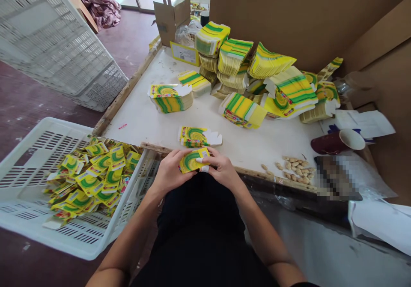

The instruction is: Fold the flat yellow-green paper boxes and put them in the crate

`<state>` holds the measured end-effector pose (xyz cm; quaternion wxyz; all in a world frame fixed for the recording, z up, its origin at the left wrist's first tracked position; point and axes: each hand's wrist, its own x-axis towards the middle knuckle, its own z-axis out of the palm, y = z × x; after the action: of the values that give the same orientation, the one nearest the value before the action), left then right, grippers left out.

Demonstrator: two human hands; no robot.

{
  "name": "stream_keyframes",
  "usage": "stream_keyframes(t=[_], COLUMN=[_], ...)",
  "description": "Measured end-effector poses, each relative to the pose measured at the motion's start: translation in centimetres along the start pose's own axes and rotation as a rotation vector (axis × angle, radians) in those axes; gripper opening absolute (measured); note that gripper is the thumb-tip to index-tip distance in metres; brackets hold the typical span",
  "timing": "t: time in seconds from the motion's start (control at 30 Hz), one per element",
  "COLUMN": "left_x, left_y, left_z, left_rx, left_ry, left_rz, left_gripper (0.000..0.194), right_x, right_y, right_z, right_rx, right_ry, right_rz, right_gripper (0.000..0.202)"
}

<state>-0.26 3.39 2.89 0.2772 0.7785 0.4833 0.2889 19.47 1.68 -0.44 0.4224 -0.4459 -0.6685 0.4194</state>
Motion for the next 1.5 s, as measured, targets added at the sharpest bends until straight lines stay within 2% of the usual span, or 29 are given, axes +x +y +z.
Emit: stream_keyframes(t=[0.07, 0.13, 0.2, 0.23, 0.27, 0.33, 0.4, 0.47, 0.53, 0.6, 0.67, 0.73, 0.8, 0.9, 1.0, 1.1, 1.2, 1.3, 1.37, 1.43, 1.5], left_x=[0.1, -0.2, -1.2, -2.0, -2.8, -4.7, -6.3, -7.2, -7.3, -6.4, -5.0, -3.4, -2.2, -0.7, 0.5, 1.4, 1.3, 0.3, -0.6, -1.3, -1.6], left_y=[0.0, -0.7, -2.4, -3.5, -4.8, -7.3, -9.2, -9.9, -9.4, -8.2, -6.7, -5.0, -3.0, 0.0, 2.0, 2.3, 1.7, 0.9, 0.3, -0.4, -1.0], left_z=[0.2, -0.1, -1.4, -2.6, -4.0, -7.2, -10.0, -11.1, -10.3, -7.7, -4.3, -1.1, 1.2, 2.3, 1.5, 0.6, 0.4, 0.9, 1.4, 1.8, 1.8], left_rx=[-0.005, -0.041, -0.078, -0.074, -0.024, 0.206, 0.428, 0.418, 0.229, -0.02, -0.291, -0.556, -0.787, -1.053, -1.23, -1.272, -1.195, -1.056, -0.918, -0.787, -0.688], left_ry=[0.042, 0.053, 0.051, 0.072, 0.136, 0.404, 0.665, 0.794, 0.802, 0.742, 0.622, 0.505, 0.42, 0.417, 0.523, 0.588, 0.566, 0.569, 0.596, 0.617, 0.608], left_rz=[-0.031, -0.066, -0.115, -0.152, -0.206, -0.315, -0.405, -0.524, -0.6, -0.582, -0.486, -0.371, -0.266, -0.172, -0.132, -0.162, -0.258, -0.318, -0.323, -0.35, -0.383], left_gripper=[0.048, 0.049, 0.052, 0.054, 0.056, 0.059, 0.074, 0.079, 0.075, 0.071, 0.07, 0.078, 0.083, 0.065, 0.039, 0.032, 0.045, 0.055, 0.046, 0.036, 0.037], right_x=[0.2, 0.6, 1.2, 1.7, 2.3, 3.7, 5.0, 6.0, 6.4, 6.3, 5.7, 4.6, 3.2, 1.5, 0.4, 0.1, 0.3, 0.5, 0.6, 0.7, 0.6], right_y=[0.1, 0.4, 0.8, 1.1, 1.4, 2.0, 2.7, 3.1, 3.3, 3.0, 2.3, 1.1, -0.3, -2.2, -3.6, -4.6, -4.3, -3.0, -2.1, -1.6, -1.6], right_z=[1.4, 2.7, 3.5, 3.6, 3.4, 2.8, 2.1, 1.7, 1.7, 2.0, 2.3, 2.7, 3.3, 4.8, 6.4, 7.7, 8.1, 7.3, 6.3, 5.3, 4.3], right_rx=[0.094, 0.195, 0.216, 0.171, 0.085, -0.176, -0.425, -0.548, -0.57, -0.565, -0.518, -0.395, -0.204, 0.172, 0.399, 0.364, 0.349, 0.369, 0.329, 0.324, 0.314], right_ry=[0.114, 0.152, 0.134, 0.138, 0.162, 0.227, 0.234, 0.197, 0.181, 0.208, 0.264, 0.299, 0.233, -0.01, -0.006, 0.043, 0.043, 0.143, 0.237, 0.246, 0.18], right_rz=[0.059, 0.123, 0.162, 0.166, 0.164, 0.161, 0.176, 0.198, 0.206, 0.202, 0.191, 0.173, 0.155, 0.164, 0.204, 0.129, 0.107, 0.179, 0.199, 0.156, 0.085], right_gripper=[0.028, 0.053, 0.076, 0.082, 0.081, 0.069, 0.057, 0.052, 0.049, 0.049, 0.053, 0.057, 0.061, 0.07, 0.079, 0.072, 0.057, 0.041, 0.024, 0.018, 0.012])
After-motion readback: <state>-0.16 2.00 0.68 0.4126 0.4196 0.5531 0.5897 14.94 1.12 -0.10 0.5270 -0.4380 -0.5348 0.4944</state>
